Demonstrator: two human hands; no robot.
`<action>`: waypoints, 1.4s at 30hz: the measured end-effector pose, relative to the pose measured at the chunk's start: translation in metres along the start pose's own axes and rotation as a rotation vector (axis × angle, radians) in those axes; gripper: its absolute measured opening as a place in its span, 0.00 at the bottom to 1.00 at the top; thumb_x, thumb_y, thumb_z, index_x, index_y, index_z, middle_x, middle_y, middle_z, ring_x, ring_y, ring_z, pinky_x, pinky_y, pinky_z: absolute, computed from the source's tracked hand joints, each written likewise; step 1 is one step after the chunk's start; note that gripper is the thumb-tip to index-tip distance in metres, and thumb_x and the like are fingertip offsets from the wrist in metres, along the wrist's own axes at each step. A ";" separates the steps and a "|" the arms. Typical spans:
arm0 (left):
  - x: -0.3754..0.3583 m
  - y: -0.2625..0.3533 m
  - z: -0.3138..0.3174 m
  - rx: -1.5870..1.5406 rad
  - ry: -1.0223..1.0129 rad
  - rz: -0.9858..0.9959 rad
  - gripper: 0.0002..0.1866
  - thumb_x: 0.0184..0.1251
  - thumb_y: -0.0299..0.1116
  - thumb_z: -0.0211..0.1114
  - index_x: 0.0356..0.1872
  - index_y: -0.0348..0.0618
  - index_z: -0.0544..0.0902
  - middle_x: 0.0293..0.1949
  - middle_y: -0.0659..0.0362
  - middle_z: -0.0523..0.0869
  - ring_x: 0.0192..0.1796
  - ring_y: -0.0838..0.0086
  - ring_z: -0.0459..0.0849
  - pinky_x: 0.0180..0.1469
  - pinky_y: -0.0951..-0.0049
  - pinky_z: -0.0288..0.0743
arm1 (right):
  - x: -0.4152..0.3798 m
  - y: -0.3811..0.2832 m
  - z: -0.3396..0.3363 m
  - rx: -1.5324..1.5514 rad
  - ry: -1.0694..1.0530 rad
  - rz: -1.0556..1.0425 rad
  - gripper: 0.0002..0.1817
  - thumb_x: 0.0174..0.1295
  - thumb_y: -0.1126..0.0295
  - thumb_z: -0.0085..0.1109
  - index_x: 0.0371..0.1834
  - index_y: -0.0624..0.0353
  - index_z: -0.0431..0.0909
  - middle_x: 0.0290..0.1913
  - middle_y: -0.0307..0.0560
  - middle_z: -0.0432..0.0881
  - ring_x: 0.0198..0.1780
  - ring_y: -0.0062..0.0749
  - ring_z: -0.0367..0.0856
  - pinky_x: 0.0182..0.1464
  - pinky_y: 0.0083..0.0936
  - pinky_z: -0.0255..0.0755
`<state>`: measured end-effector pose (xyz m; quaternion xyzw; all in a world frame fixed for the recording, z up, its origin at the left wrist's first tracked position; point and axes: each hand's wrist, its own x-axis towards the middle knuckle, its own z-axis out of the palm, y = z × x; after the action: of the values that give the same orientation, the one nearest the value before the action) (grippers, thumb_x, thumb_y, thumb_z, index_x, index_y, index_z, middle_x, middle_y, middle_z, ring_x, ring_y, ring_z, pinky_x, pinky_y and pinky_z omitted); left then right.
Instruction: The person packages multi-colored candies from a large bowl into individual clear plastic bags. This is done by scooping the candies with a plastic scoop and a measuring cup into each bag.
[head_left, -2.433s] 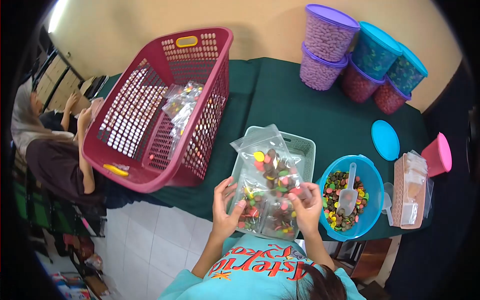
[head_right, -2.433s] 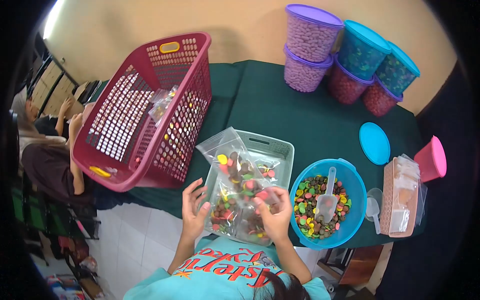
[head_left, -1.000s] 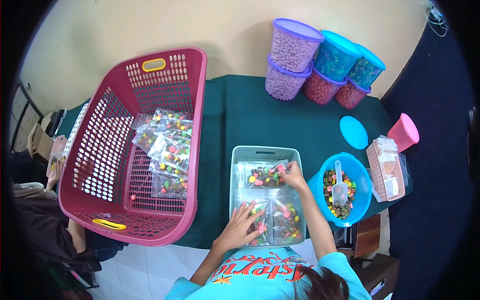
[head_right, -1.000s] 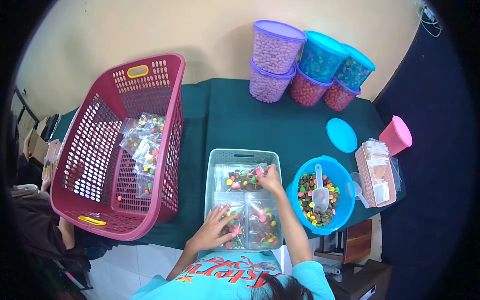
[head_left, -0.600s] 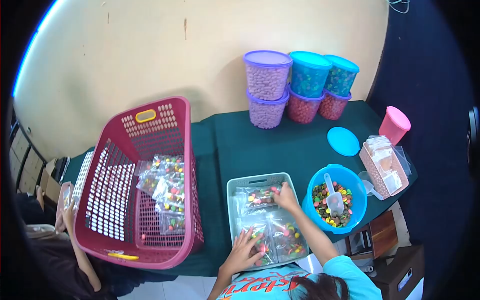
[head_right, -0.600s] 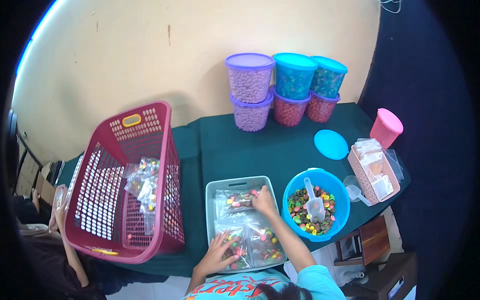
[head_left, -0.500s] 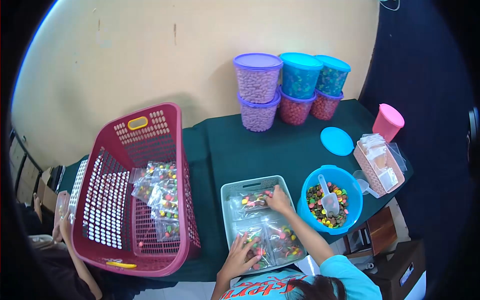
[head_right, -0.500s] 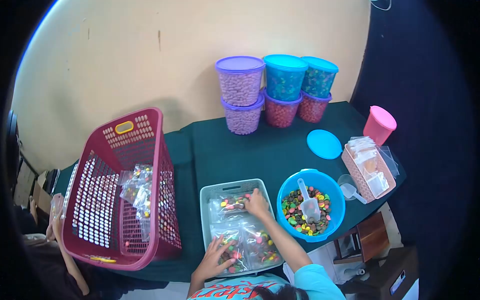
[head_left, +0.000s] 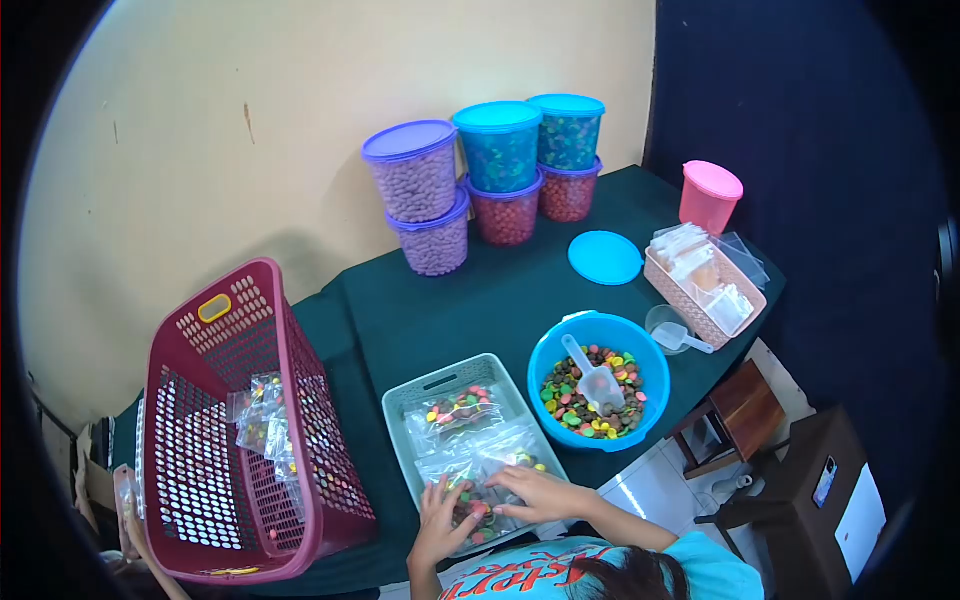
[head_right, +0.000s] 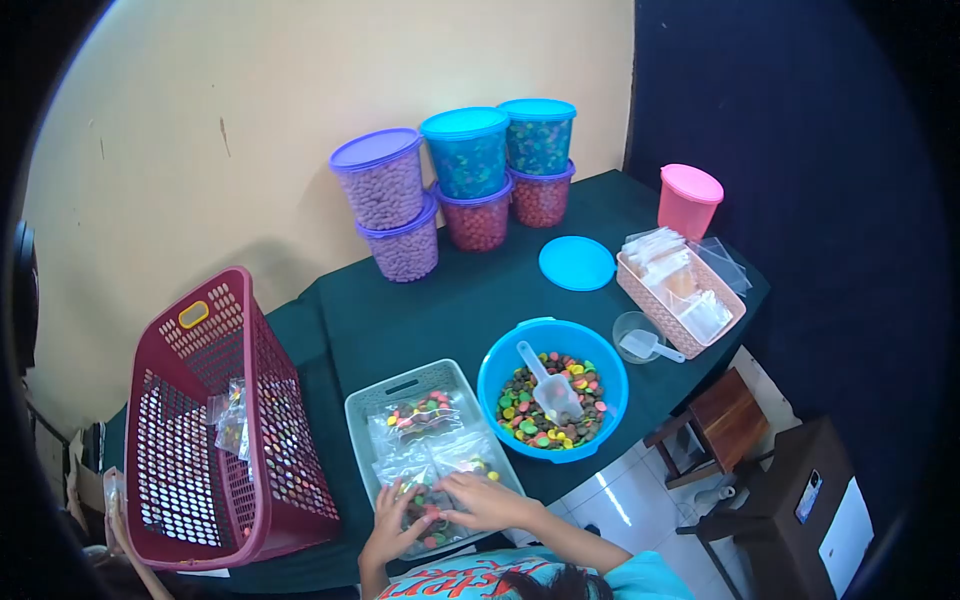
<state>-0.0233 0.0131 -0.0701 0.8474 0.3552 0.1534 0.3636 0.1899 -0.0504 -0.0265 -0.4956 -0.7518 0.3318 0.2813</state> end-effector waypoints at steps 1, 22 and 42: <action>0.000 0.003 0.002 0.027 0.018 0.001 0.29 0.55 0.46 0.61 0.57 0.47 0.68 0.62 0.39 0.59 0.66 0.46 0.50 0.66 0.53 0.39 | -0.010 -0.001 -0.003 -0.016 0.030 0.037 0.23 0.57 0.60 0.51 0.51 0.66 0.64 0.49 0.58 0.69 0.54 0.49 0.66 0.55 0.37 0.61; 0.044 0.226 0.186 -0.311 -0.230 0.396 0.21 0.61 0.40 0.58 0.50 0.36 0.70 0.43 0.50 0.70 0.47 0.62 0.72 0.51 0.67 0.66 | -0.261 0.033 -0.080 0.082 0.323 0.221 0.16 0.52 0.69 0.53 0.44 0.65 0.70 0.43 0.57 0.75 0.47 0.50 0.73 0.49 0.35 0.66; 0.210 0.310 0.271 -0.399 -0.538 0.487 0.08 0.58 0.28 0.57 0.35 0.36 0.71 0.32 0.50 0.74 0.36 0.60 0.77 0.37 0.65 0.71 | -0.323 0.120 -0.196 0.101 0.553 0.405 0.10 0.54 0.68 0.55 0.36 0.62 0.72 0.34 0.55 0.75 0.37 0.50 0.74 0.40 0.35 0.67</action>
<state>0.4167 -0.1243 -0.0312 0.8296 -0.0003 0.0738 0.5535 0.5173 -0.2740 -0.0282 -0.6913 -0.5162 0.2708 0.4269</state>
